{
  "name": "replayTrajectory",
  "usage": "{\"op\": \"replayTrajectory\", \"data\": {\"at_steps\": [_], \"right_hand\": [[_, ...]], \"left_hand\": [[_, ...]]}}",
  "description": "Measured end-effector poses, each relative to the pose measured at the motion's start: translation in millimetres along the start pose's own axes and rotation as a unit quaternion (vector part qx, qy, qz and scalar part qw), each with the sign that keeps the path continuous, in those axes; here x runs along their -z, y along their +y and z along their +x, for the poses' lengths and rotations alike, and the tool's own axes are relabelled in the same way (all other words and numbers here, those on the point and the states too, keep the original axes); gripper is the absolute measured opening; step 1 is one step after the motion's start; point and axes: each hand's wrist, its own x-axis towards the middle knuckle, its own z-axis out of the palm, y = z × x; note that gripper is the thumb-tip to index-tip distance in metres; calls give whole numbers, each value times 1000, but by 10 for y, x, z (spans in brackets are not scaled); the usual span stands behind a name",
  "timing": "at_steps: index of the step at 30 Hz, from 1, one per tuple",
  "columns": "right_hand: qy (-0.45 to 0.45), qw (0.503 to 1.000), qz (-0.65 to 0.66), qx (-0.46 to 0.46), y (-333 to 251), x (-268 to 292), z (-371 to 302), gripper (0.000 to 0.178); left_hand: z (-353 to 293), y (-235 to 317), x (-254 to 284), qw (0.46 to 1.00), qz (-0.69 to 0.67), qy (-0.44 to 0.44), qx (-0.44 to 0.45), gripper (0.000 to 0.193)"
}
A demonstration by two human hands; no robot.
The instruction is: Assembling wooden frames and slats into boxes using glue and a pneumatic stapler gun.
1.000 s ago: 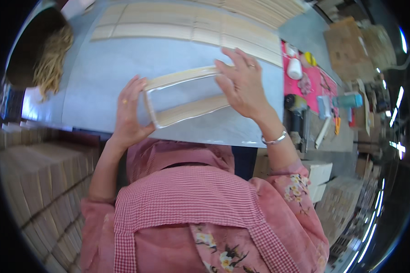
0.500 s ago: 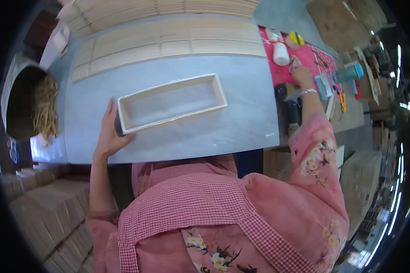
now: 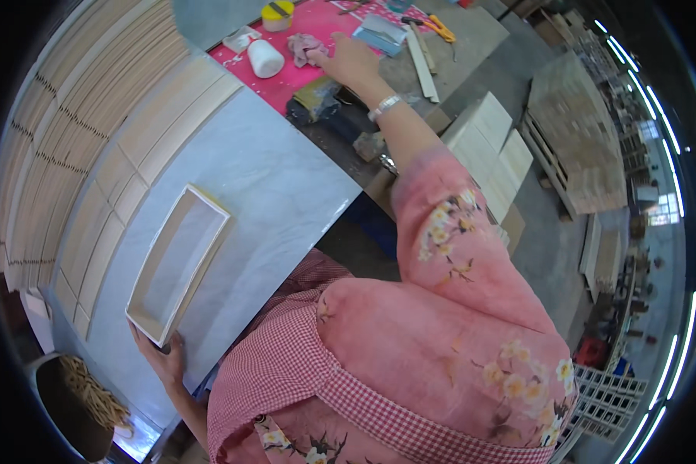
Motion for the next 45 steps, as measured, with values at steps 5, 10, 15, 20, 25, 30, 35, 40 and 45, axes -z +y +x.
{"op": "replayTrajectory", "data": {"at_steps": [5,10,15,20,25,30,35,40,45], "right_hand": [[66,992,-19,-107,917,925,-871,75],[70,940,-116,-313,2040,1203,-1394,77],[-100,920,-140,-351,2146,1289,-1420,84],[-178,923,-180,-289,2130,1284,-1276,85],[-159,900,-47,-403,2215,1645,-1406,75],[193,904,-129,-358,3553,1886,-2379,59],[56,874,-125,-467,4299,1167,-4064,65],[-108,801,-77,-583,3521,310,-4380,75],[-110,815,-90,-562,3500,-133,-4479,73]], "left_hand": [[-73,3,-11,999,-24,9,21,92],[-107,-94,9,999,-40,11,-12,94],[-181,-127,9,998,-51,34,-11,93],[-153,-27,9,997,-63,38,-17,91],[-165,32,23,996,-80,32,-26,86],[-127,78,58,992,-113,50,21,79],[-92,-44,88,990,-106,85,31,72],[-59,-304,77,986,-138,76,47,69],[-98,-281,106,979,-173,70,76,67]]}}
